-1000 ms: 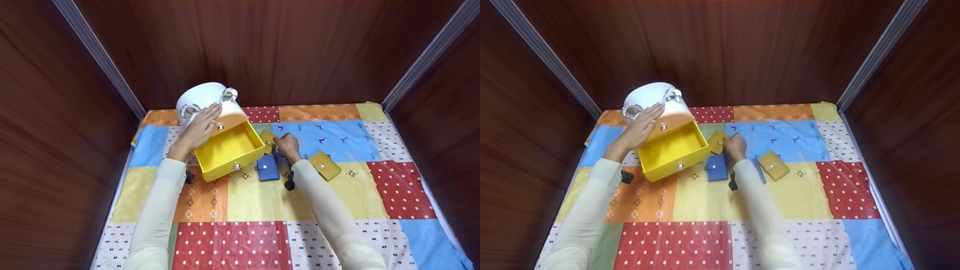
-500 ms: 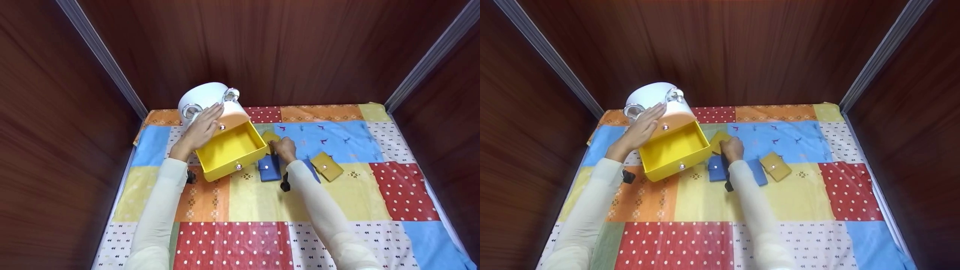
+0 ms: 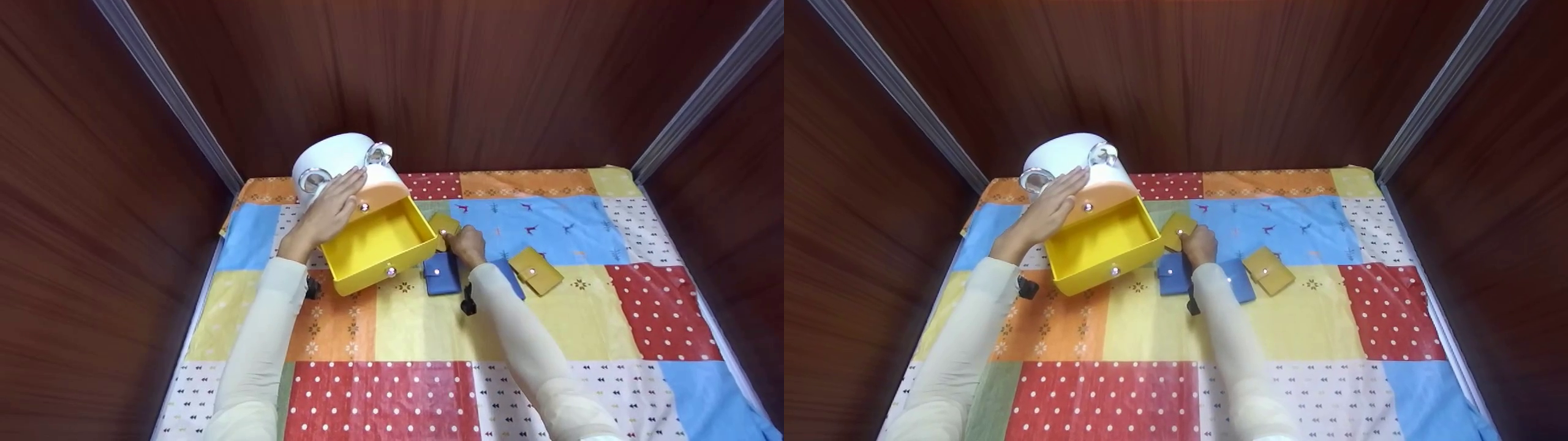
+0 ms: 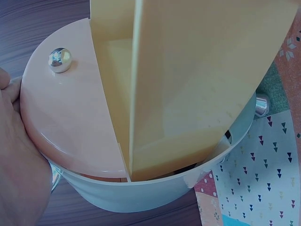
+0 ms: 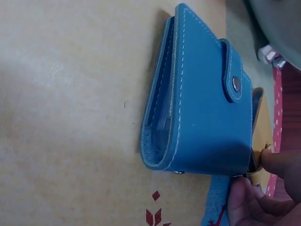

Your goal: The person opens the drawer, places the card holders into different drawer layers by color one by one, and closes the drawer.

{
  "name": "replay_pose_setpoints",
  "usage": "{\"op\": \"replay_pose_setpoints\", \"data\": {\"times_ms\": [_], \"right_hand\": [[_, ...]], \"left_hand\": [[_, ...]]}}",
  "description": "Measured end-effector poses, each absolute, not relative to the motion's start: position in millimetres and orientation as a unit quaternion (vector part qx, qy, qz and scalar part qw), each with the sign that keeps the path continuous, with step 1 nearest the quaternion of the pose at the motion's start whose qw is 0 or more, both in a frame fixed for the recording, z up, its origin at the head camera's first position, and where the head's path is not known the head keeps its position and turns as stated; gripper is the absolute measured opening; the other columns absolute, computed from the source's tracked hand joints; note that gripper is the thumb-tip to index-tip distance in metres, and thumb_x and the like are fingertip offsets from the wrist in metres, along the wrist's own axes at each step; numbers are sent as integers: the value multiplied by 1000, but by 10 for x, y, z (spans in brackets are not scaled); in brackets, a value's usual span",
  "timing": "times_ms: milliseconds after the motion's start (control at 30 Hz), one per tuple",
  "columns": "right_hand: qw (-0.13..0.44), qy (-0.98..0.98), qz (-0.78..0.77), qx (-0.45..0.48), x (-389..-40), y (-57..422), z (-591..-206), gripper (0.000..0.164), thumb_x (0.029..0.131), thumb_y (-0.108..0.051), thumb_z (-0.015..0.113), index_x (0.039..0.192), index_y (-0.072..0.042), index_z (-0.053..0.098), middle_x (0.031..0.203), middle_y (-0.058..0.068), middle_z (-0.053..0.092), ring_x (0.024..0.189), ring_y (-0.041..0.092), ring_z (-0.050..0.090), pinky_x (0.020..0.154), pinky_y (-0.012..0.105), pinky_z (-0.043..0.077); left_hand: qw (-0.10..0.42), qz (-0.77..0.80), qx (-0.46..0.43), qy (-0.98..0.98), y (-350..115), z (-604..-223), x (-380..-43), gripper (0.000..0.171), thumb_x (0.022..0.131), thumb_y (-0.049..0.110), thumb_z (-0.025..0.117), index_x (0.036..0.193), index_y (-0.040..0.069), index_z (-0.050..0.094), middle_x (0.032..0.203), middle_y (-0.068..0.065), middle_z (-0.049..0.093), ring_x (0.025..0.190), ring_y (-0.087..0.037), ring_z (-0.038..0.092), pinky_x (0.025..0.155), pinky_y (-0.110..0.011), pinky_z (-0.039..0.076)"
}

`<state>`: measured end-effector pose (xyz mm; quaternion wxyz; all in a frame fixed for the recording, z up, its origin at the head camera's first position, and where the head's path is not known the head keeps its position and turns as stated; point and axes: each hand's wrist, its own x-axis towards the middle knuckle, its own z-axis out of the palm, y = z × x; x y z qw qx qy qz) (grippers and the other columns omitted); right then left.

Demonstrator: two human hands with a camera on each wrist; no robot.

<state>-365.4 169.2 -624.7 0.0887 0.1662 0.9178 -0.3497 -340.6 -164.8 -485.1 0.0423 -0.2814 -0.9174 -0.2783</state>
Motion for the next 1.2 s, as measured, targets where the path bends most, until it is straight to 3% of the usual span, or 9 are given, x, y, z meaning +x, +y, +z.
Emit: {"op": "replay_pose_setpoints", "data": {"times_ms": [400,600,967,1067,1200], "right_hand": [[97,916,-351,165,-3654,1725,-6245,44,102,-47,71,78,-10,68,67,0,55,65,18,53,58,32,42],[88,902,-386,174,-3709,1750,-6273,47,98,-45,74,66,-12,64,62,-1,53,62,18,51,56,31,41],[74,853,-468,216,-3724,1783,-6251,35,95,-17,72,64,-14,55,58,-4,50,59,15,48,53,27,40],[57,829,-507,227,-3712,1802,-6268,11,95,-13,68,90,-5,63,77,2,61,68,16,55,58,26,46],[54,806,-541,234,-3673,1823,-6230,44,101,-18,65,138,4,58,121,18,67,97,22,62,80,29,56]], "left_hand": [[44,-276,-281,-918,-1645,-4851,-3405,55,116,27,33,169,16,30,178,2,23,167,-20,18,139,-38,7],[42,-275,-281,-918,-1642,-4833,-3404,54,116,28,32,169,16,29,178,2,23,167,-20,17,139,-37,6],[41,-278,-279,-918,-1644,-4846,-3406,54,116,26,33,169,16,29,178,2,23,167,-20,17,139,-38,6],[42,-279,-283,-917,-1643,-4849,-3406,54,116,25,33,168,15,30,178,1,23,167,-21,17,139,-39,6],[44,-279,-285,-916,-1642,-4852,-3414,54,116,25,33,168,15,29,178,0,23,167,-22,17,139,-40,6]]}}
